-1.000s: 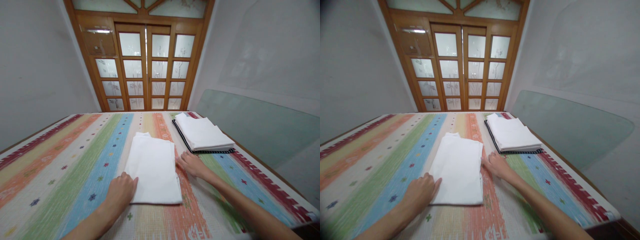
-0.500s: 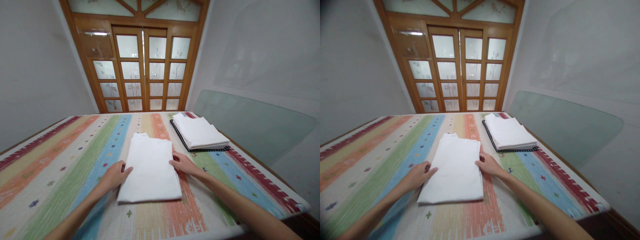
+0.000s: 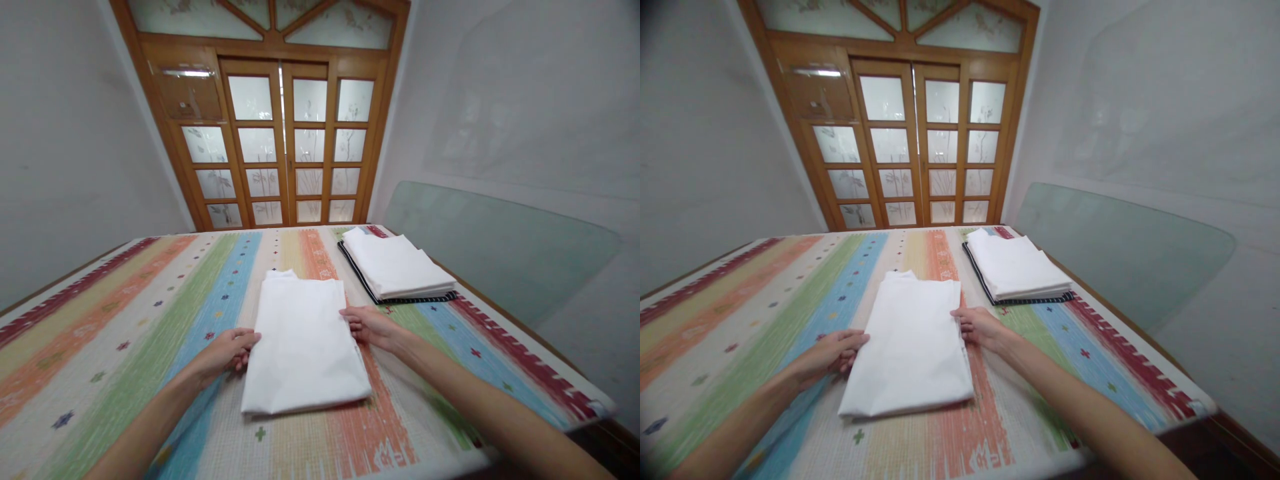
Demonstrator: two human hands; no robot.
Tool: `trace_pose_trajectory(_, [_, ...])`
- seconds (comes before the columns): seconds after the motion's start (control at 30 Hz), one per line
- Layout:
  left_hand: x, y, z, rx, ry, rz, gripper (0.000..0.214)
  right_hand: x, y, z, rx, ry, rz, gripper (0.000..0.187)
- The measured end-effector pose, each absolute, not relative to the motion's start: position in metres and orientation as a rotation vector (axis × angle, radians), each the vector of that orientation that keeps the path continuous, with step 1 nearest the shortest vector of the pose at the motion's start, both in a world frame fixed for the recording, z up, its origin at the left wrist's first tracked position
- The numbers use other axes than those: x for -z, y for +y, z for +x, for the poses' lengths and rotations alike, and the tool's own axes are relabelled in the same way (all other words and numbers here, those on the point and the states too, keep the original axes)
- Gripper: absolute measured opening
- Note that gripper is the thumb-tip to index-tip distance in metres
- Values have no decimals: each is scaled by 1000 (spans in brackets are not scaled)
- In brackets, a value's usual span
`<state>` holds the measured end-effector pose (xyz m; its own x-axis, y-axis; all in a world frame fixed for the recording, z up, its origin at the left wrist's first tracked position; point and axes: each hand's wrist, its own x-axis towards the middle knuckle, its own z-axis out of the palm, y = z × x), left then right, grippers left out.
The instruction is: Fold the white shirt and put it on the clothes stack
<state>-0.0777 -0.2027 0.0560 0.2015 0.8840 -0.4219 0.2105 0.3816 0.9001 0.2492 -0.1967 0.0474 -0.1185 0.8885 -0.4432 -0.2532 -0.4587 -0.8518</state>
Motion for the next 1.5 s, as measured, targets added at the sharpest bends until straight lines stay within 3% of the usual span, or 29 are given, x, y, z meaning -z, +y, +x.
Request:
trace_pose_trajectory(0.13, [-56, -201, -68, -583, 1165, 1125, 48, -51, -203, 239, -1706, -812, -1234, 8])
trace_pose_trajectory(0.33, [-59, -207, -54, -654, 1095, 1112, 38, -52, -212, 239, -1704, -918, -1129, 53])
trace_pose_trajectory(0.43, [-52, -210, -52, -681, 1067, 1019, 34, -45, -213, 245, -1663, -906, -1130, 63])
trace_pose_trajectory(0.57, [-44, -214, -47, -704, 1081, 895, 41, -34, -215, 251, -1650, -866, -1120, 59])
trace_pose_trajectory(0.83, [-55, -218, -29, -797, 1023, 897, 77, -38, -202, 252, -1734, -841, -1125, 39])
trace_pose_trajectory(1.17, [-64, -217, -18, -928, 978, 897, 87, -58, -188, 260, -1648, -951, -1065, 58])
trace_pose_trajectory(1.5, [-106, -185, 49, -1033, 767, 980, 94, -128, -161, 333, -1485, -1163, -1049, 65])
